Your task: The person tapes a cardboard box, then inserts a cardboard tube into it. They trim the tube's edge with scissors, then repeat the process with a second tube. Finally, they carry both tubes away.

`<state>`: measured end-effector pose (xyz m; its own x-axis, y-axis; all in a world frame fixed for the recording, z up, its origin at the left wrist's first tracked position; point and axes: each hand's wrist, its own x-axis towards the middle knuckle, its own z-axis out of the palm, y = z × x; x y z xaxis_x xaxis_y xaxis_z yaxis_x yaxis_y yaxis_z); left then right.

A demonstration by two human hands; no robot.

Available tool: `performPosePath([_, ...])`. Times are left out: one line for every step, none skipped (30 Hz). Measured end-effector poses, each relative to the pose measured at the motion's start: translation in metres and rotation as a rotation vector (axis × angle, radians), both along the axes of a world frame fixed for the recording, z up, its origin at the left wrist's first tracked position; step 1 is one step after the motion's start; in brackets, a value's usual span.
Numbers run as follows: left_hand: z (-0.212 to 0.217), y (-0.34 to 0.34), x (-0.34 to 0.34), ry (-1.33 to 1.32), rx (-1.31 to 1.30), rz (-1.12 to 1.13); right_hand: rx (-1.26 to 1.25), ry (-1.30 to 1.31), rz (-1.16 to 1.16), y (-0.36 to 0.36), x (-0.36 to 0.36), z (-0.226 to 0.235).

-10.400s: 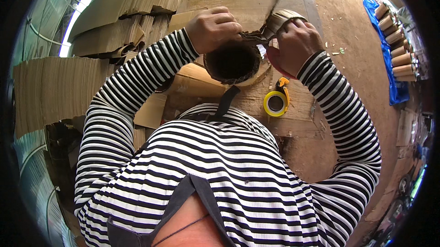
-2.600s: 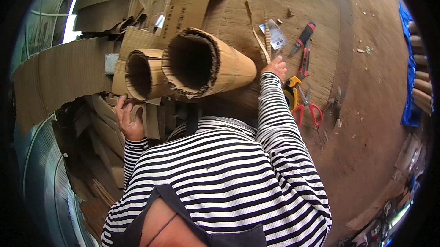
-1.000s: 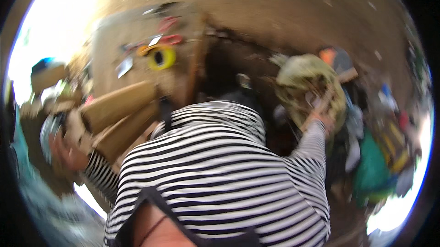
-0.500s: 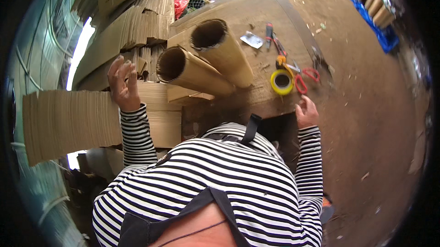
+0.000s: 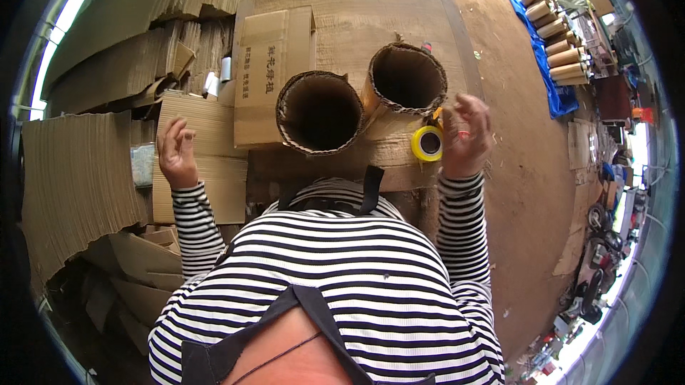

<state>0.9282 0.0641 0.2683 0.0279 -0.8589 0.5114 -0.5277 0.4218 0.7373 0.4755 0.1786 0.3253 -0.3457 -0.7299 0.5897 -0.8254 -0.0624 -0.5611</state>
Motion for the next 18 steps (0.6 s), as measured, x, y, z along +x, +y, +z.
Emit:
performPosePath([-0.001, -0.008, -0.006, 0.005, 0.013, -0.018, 0.012, -0.055, -0.018, -0.006, -0.002, 0.004])
performPosePath([0.001, -0.015, -0.012, -0.028, 0.007, -0.045, 0.024, -0.016, 0.002, -0.011, -0.002, 0.009])
performPosePath([0.002, -0.019, -0.021, -0.033, -0.007, -0.081, 0.037, 0.023, 0.026, -0.015, -0.001, 0.015])
performPosePath([0.004, -0.024, -0.031, -0.037, -0.027, -0.122, 0.043, 0.063, 0.045, -0.02, -0.001, 0.02])
performPosePath([0.006, -0.026, -0.038, -0.045, -0.034, -0.149, 0.063, 0.157, 0.048, -0.024, 0.001, 0.023])
performPosePath([0.008, -0.025, -0.046, -0.052, -0.041, -0.174, 0.068, 0.138, 0.05, -0.028, 0.002, 0.021])
performPosePath([0.01, -0.022, -0.052, -0.04, -0.007, -0.189, 0.071, 0.112, 0.054, -0.032, 0.003, 0.019])
performPosePath([0.008, -0.019, -0.056, -0.014, 0.016, -0.2, 0.074, 0.087, 0.06, -0.036, 0.003, 0.016])
performPosePath([0.007, -0.014, -0.063, 0.011, 0.026, -0.209, 0.108, 0.061, 0.079, -0.038, -0.004, 0.009])
performPosePath([0.008, -0.009, -0.07, 0.03, 0.034, -0.22, 0.123, 0.04, 0.12, -0.039, -0.008, 0.006])
performPosePath([0.007, -0.004, -0.074, 0.052, 0.063, -0.217, 0.135, 0.014, 0.168, -0.042, -0.012, 0.001])
performPosePath([0.004, 0.003, -0.079, 0.076, 0.092, -0.213, 0.147, -0.01, 0.216, -0.043, -0.015, -0.002])
performPosePath([0.004, 0.01, -0.084, 0.096, 0.114, -0.207, 0.165, 0.031, 0.237, -0.043, -0.017, -0.002])
performPosePath([0.008, 0.016, -0.09, 0.11, 0.133, -0.183, 0.16, 0.021, 0.28, -0.044, -0.019, -0.003])
performPosePath([0.011, 0.023, -0.097, 0.126, 0.152, -0.16, 0.156, 0.012, 0.323, -0.045, -0.021, -0.004])
performPosePath([0.016, 0.027, -0.105, 0.142, 0.165, -0.149, 0.147, 0.004, 0.354, -0.044, -0.026, -0.005])
performPosePath([0.021, 0.032, -0.111, 0.12, 0.179, -0.164, 0.146, 0.023, 0.386, -0.046, -0.032, -0.006])
performPosePath([0.028, 0.035, -0.121, 0.127, 0.171, -0.15, 0.131, 0.044, 0.417, -0.048, -0.037, -0.006])
